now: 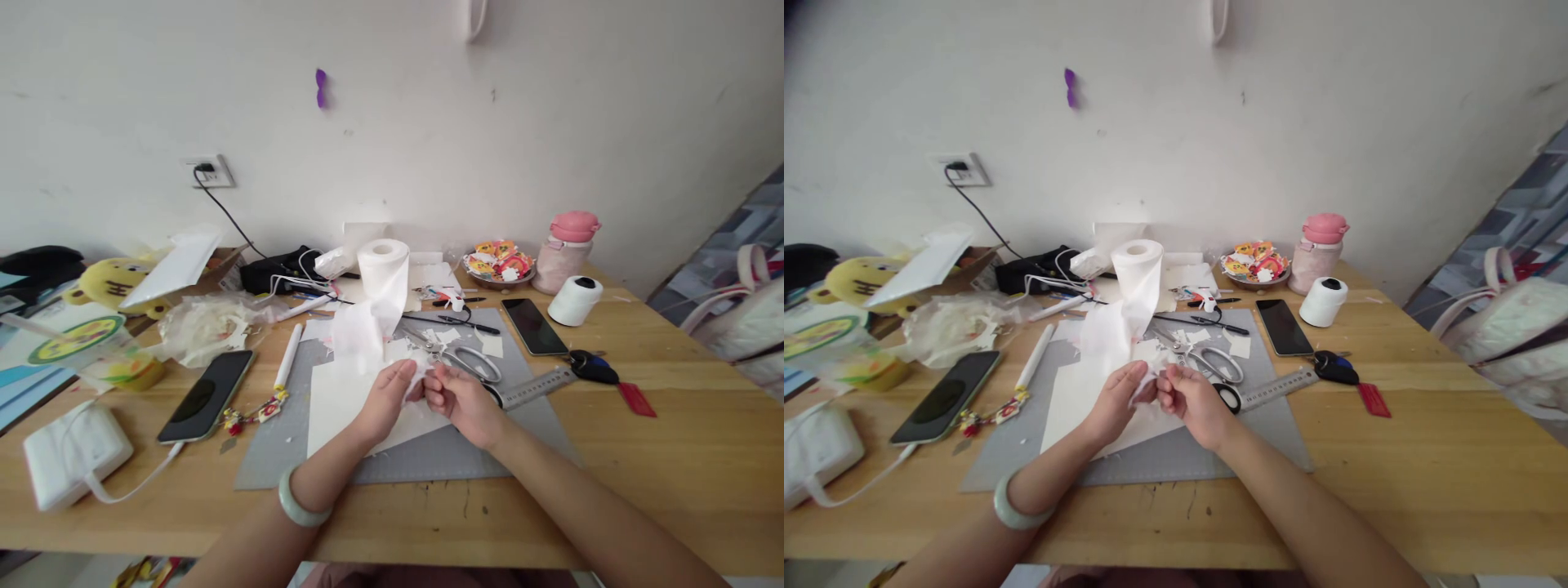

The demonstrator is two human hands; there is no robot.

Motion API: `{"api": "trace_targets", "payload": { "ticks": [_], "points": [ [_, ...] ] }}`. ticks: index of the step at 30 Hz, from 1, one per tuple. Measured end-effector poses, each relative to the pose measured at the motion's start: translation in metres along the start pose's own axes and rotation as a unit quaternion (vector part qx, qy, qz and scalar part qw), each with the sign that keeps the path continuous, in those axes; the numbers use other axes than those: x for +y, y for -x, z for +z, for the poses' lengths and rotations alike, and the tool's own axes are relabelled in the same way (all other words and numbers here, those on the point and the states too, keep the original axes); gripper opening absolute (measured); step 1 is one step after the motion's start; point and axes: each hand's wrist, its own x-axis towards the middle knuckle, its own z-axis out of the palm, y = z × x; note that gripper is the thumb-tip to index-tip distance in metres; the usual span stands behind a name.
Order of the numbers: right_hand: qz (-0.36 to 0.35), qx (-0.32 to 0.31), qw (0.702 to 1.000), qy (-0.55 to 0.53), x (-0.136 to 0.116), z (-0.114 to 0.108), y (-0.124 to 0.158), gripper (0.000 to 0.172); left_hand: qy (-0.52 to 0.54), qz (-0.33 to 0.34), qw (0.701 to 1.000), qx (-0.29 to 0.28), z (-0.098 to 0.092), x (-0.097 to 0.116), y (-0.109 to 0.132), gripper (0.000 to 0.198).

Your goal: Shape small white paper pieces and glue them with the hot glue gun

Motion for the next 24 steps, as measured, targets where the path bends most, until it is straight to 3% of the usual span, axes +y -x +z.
{"api": "trace_targets", "payload": {
  "ticks": [5, 9, 19, 24],
  "points": [
    [0.013, 0.0, 1.0, -0.018, -0.003, 0.0, -0.002, 0.038, -0.002, 0.014, 0.997, 0.078, -0.005, -0.006, -0.005, 0.045],
    [0.017, 0.016, 1.0, 0.01, 0.001, 0.001, -0.003, 0.035, -0.02, 0.007, 0.995, 0.094, -0.005, -0.006, -0.006, 0.04],
    [-0.016, 0.062, 0.996, 0.058, 0.005, 0.002, -0.003, 0.04, -0.06, -0.01, 0.998, -0.006, -0.001, 0.002, -0.001, 0.04],
    [-0.018, 0.068, 0.995, 0.075, 0.0, 0.003, -0.003, 0.036, -0.065, -0.018, 0.997, -0.027, 0.001, 0.007, 0.0, 0.041]
  ]
}}
